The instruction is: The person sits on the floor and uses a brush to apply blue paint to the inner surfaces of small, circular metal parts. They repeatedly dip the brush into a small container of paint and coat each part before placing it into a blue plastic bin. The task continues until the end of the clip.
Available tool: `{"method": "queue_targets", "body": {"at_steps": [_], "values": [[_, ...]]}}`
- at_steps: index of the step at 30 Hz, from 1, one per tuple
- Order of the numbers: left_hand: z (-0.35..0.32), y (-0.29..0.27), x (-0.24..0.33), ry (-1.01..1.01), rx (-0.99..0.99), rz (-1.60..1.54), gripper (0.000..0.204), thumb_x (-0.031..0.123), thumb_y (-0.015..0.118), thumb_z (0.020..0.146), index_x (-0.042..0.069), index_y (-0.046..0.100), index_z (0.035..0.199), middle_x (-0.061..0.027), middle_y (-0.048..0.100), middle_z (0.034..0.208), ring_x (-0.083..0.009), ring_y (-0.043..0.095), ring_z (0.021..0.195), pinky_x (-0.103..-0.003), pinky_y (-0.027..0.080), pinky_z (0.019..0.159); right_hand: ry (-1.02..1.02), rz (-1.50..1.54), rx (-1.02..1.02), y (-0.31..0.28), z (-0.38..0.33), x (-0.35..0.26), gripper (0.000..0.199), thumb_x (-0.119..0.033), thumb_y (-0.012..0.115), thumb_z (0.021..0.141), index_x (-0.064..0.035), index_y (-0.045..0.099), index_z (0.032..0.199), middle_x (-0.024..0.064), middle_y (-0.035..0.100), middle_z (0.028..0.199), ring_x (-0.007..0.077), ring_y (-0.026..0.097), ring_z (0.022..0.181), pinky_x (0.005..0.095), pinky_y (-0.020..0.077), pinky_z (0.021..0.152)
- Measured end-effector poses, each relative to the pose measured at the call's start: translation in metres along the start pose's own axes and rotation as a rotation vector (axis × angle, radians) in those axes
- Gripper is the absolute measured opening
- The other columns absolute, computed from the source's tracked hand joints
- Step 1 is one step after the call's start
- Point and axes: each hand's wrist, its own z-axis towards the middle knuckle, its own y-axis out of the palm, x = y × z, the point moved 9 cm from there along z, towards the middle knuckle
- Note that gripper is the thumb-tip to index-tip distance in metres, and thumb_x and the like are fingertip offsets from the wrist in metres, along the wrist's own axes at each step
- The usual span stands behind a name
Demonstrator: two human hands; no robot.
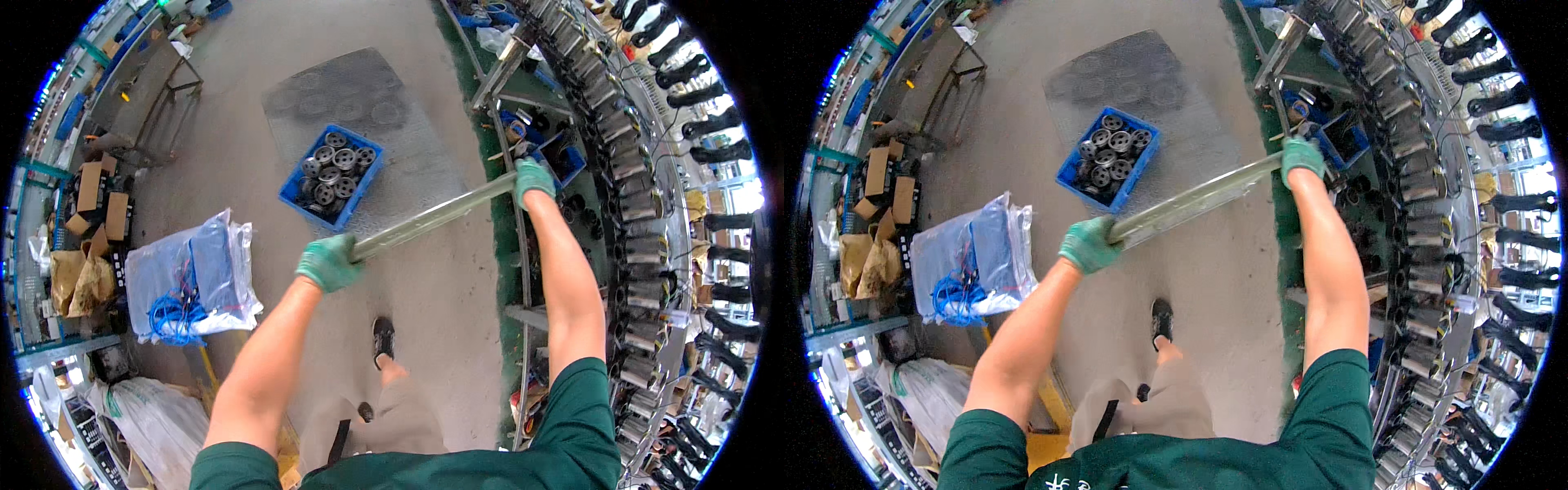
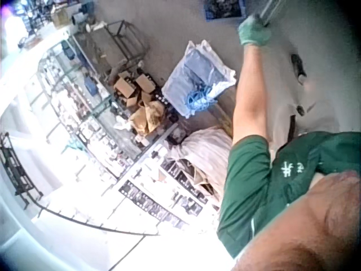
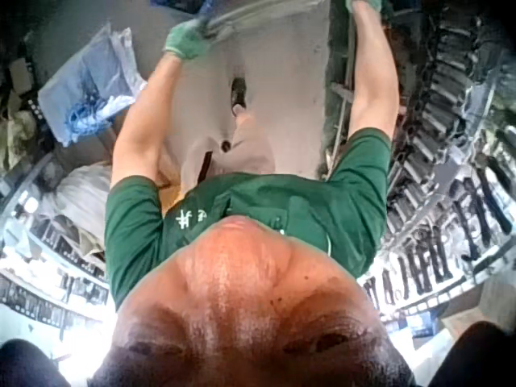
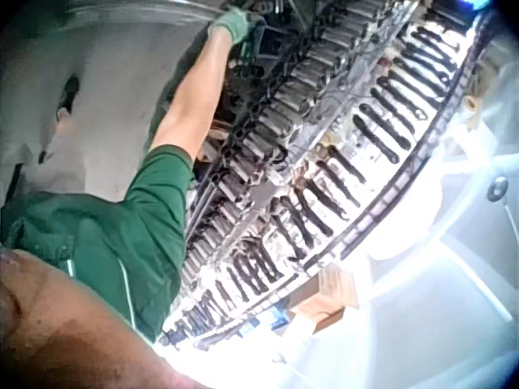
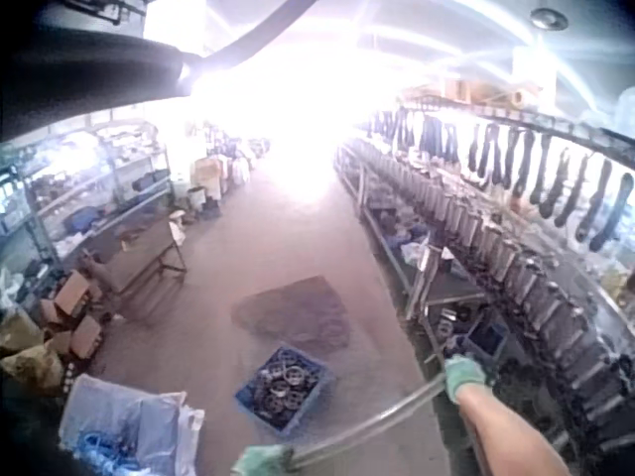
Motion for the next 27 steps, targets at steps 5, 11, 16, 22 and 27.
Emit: {"method": "queue_targets", "body": {"at_steps": [5, 11, 16, 22, 27], "values": [[0.063, -0.083, -0.107, -0.083, 0.035, 0.114, 0.028, 0.032, 0.075, 0.072, 0.013, 0.071, 0.091, -0.0182, 0.070, 0.088, -0.0397, 0.068, 0.082, -0.048, 0.055, 0.073, -0.066, -0.037, 0.025, -0.014, 0.086, -0.097, 0.020, -0.011, 0.054, 0.090, -0.0096, 0.073, 0.098, 0.0177, 0.071, 0.106, 0.0380, 0.070, 0.097, 0.0477, 0.0571, 0.082], [0.111, -0.174, -0.264, -0.200, 0.092, 0.232, 0.026, 0.025, 0.076, 0.071, 0.010, 0.070, 0.091, -0.0188, 0.070, 0.091, -0.0395, 0.068, 0.087, -0.044, 0.055, 0.074, -0.240, 0.065, -0.107, -0.049, 0.136, -0.243, 0.019, -0.017, 0.062, 0.086, -0.0122, 0.078, 0.095, 0.0139, 0.075, 0.100, 0.0306, 0.074, 0.092, 0.0450, 0.0583, 0.081], [0.140, -0.238, -0.351, -0.337, 0.068, 0.184, 0.025, 0.022, 0.076, 0.070, 0.010, 0.071, 0.091, -0.0186, 0.070, 0.092, -0.0393, 0.068, 0.089, -0.043, 0.054, 0.075, -0.311, 0.160, -0.390, -0.067, 0.166, -0.336, 0.023, -0.022, 0.062, 0.084, -0.0156, 0.073, 0.104, 0.0143, 0.074, 0.102, 0.0337, 0.072, 0.099, 0.0470, 0.0567, 0.087], [0.214, -0.258, -0.311, -0.318, -0.289, 0.313, 0.034, 0.034, 0.079, 0.075, 0.008, 0.072, 0.096, -0.0150, 0.073, 0.091, -0.0354, 0.070, 0.087, -0.043, 0.054, 0.074, -0.502, 0.226, -0.480, -0.092, 0.188, -0.404, 0.029, -0.021, 0.060, 0.085, -0.0137, 0.070, 0.111, 0.0173, 0.073, 0.106, 0.0356, 0.070, 0.101, 0.0489, 0.0558, 0.085], [0.257, -0.202, -0.267, -0.260, -0.469, 0.211, 0.038, 0.044, 0.068, 0.087, 0.011, 0.070, 0.104, -0.0145, 0.073, 0.096, -0.0371, 0.069, 0.092, -0.047, 0.053, 0.079, -0.624, 0.365, -0.702, -0.075, 0.187, -0.445, 0.030, -0.022, 0.064, 0.084, -0.0098, 0.069, 0.111, 0.0196, 0.071, 0.110, 0.0355, 0.069, 0.105, 0.0488, 0.0550, 0.087]]}}
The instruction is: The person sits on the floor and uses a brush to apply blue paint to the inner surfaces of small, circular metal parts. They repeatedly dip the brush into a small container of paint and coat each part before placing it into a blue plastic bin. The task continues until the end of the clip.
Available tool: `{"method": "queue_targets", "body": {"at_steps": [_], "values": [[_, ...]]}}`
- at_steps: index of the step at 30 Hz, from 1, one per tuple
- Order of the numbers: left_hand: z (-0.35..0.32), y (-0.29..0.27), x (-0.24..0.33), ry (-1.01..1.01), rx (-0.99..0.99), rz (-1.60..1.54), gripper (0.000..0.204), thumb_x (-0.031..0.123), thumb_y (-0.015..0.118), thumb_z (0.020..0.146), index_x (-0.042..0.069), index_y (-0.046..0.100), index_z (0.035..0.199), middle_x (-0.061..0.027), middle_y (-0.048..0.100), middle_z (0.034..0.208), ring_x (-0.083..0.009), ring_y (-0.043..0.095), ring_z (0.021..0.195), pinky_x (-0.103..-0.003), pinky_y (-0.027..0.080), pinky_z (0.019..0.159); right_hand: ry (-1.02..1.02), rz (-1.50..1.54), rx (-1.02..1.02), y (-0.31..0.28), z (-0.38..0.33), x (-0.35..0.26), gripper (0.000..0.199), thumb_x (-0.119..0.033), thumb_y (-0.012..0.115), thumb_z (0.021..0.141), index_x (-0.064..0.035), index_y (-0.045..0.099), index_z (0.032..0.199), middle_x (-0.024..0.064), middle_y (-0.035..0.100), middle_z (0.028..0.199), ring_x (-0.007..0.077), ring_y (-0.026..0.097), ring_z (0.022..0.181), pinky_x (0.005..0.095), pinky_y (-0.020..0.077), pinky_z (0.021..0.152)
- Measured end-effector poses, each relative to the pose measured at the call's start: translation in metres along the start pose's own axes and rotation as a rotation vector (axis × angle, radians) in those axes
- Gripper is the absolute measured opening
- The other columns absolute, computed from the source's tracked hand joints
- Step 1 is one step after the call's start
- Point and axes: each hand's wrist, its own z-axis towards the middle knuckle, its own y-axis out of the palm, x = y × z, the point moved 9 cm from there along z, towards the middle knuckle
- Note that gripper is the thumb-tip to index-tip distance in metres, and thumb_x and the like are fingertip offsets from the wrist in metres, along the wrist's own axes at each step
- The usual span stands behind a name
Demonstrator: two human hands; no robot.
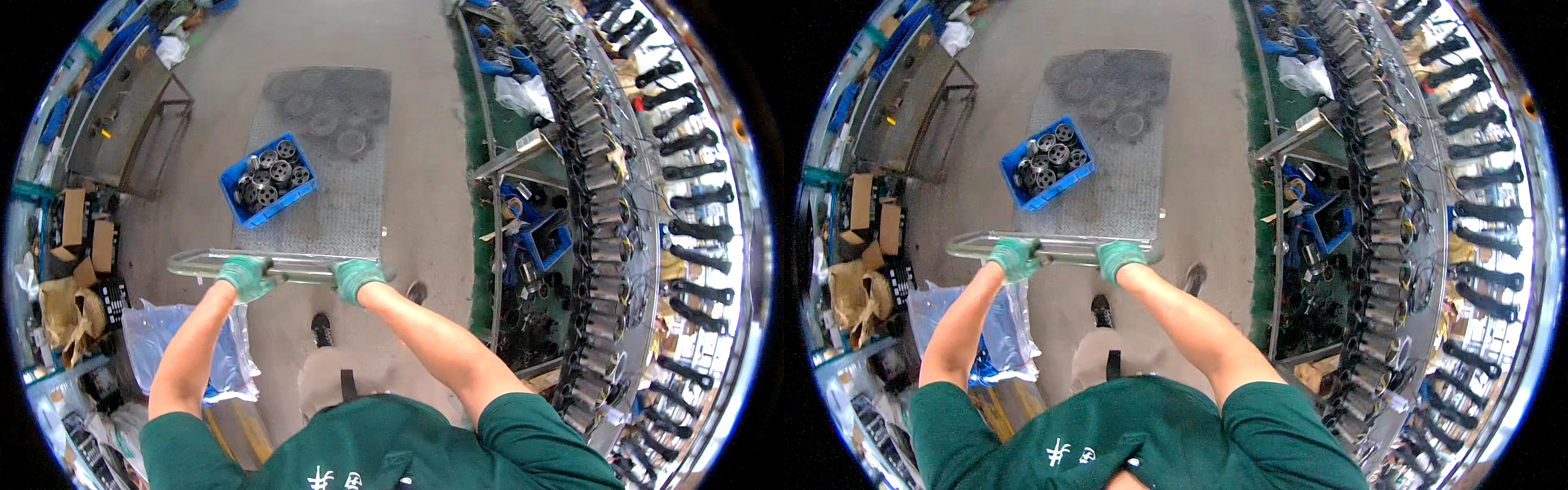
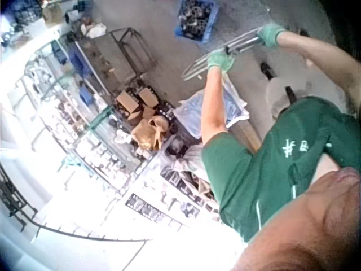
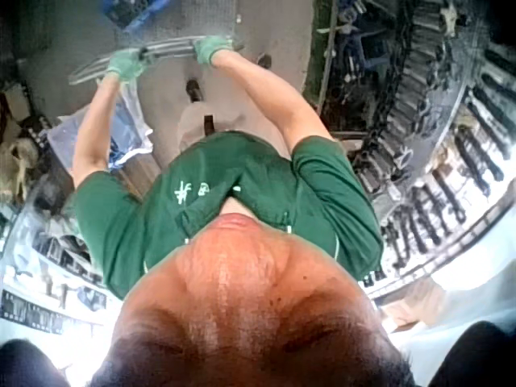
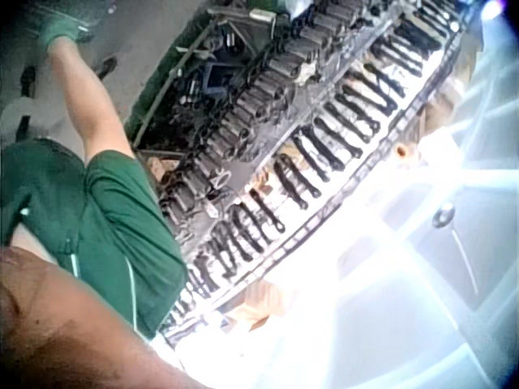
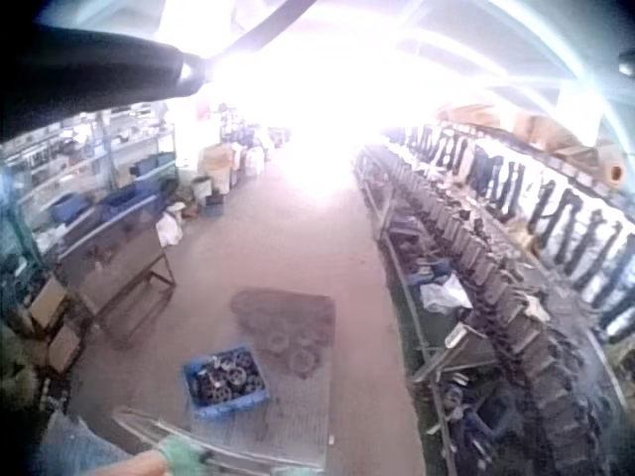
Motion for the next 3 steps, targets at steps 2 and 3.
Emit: {"method": "queue_targets", "body": {"at_steps": [2, 3], "values": [[0.010, -0.004, 0.044, -0.075, -0.020, 0.073, 0.039, 0.043, 0.068, 0.088, 0.010, 0.069, 0.109, -0.0116, 0.074, 0.106, -0.0308, 0.071, 0.095, -0.046, 0.054, 0.082, -0.114, 0.004, -0.040, 0.001, 0.003, -0.005, 0.034, -0.024, 0.067, 0.084, -0.0106, 0.068, 0.115, 0.0205, 0.071, 0.108, 0.0351, 0.069, 0.105, 0.0473, 0.0550, 0.089], [0.014, 0.000, 0.057, -0.131, -0.041, 0.094, 0.041, 0.043, 0.068, 0.088, 0.010, 0.068, 0.111, -0.0088, 0.074, 0.114, -0.0248, 0.072, 0.098, -0.044, 0.054, 0.084, -0.186, 0.013, -0.027, -0.002, -0.001, -0.008, 0.038, -0.026, 0.069, 0.084, -0.0120, 0.067, 0.119, 0.0209, 0.072, 0.105, 0.0347, 0.070, 0.103, 0.0461, 0.0551, 0.089]]}}
